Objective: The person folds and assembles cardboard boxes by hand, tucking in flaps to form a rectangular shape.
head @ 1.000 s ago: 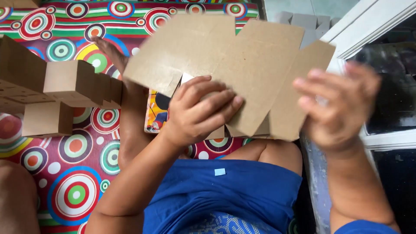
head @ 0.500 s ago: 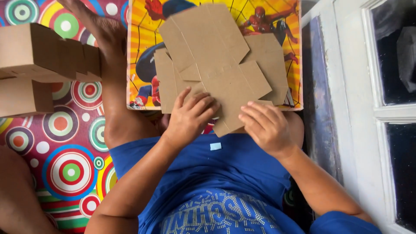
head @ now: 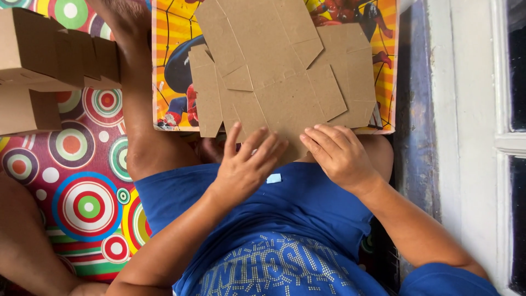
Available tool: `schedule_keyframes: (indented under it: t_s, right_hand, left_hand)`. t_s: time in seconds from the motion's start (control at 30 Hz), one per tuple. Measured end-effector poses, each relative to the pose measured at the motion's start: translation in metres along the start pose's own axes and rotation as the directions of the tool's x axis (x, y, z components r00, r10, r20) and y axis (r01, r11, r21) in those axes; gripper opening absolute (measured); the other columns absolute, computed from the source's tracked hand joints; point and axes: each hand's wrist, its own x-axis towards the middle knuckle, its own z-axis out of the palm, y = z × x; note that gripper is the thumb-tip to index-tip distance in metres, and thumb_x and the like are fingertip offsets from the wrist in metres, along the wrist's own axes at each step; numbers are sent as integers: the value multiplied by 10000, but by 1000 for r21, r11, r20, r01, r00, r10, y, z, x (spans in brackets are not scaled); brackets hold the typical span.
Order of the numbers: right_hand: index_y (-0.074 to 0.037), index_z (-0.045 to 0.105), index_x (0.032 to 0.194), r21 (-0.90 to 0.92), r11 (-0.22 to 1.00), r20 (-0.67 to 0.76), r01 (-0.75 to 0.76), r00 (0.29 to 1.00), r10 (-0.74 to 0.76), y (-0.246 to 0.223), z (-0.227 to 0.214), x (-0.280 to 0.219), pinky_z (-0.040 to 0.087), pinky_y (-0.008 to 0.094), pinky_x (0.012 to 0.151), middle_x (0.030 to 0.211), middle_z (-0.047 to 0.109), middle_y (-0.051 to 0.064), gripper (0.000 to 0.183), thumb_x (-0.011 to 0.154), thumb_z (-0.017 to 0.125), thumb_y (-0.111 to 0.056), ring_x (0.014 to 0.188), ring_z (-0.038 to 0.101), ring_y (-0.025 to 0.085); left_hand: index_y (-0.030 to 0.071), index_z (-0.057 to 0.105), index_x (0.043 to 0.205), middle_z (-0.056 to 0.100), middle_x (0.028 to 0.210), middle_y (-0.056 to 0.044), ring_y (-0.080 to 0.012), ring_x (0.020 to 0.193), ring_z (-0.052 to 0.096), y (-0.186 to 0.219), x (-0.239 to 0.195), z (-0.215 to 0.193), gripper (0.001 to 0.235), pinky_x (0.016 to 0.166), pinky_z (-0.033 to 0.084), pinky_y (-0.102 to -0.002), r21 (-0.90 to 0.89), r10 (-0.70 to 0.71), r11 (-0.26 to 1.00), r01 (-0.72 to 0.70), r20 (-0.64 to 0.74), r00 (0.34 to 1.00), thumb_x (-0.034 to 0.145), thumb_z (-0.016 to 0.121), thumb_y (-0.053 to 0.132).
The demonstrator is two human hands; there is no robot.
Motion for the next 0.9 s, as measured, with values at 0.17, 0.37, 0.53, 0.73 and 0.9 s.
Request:
schedule_keyframes:
  t_s: [0.17,0.37,0.53,0.73,0.9]
  right_hand:
    - [-63,745,1124,45,999,30,4,1000,-6,4,-5,6,575,365,869,1096,708,93,192,949,678,-20,1046,666,241]
    - [-47,733,1054,112,993,136,29,990,-44,14,-20,25,579,360,838,1006,687,93,121,936,715,-34,985,658,236]
    - [-25,719,1001,205,978,249,38,964,-89,24,-29,44,574,370,827,963,685,96,100,909,744,-52,946,656,237]
    - [-34,715,995,312,948,330,61,929,-168,40,-21,51,567,371,796,924,666,83,64,948,683,-64,884,627,235]
    - [-74,700,859,444,893,541,-76,817,-199,55,-17,72,539,368,740,741,569,17,143,975,633,-123,764,566,222]
  left_hand:
    - [162,724,1119,619,1116,-52,-249,1043,627,10,14,13,223,1013,511,-561,110,-34,993,39,-54,998,899,693,174]
    - [104,746,1053,572,979,-58,-232,857,587,8,15,14,154,851,535,-421,39,-5,999,6,-35,999,919,692,157]
    - [57,746,1065,576,950,-79,-241,798,579,9,15,15,159,746,515,-368,-79,-38,996,38,-2,999,943,678,133]
    - [66,735,966,546,861,-51,-249,767,570,2,23,13,95,692,469,-355,-219,-107,969,119,67,992,947,670,132]
    - [110,758,850,604,763,-16,-250,726,596,-13,47,-1,57,649,439,-355,-368,-194,893,261,208,959,886,743,152]
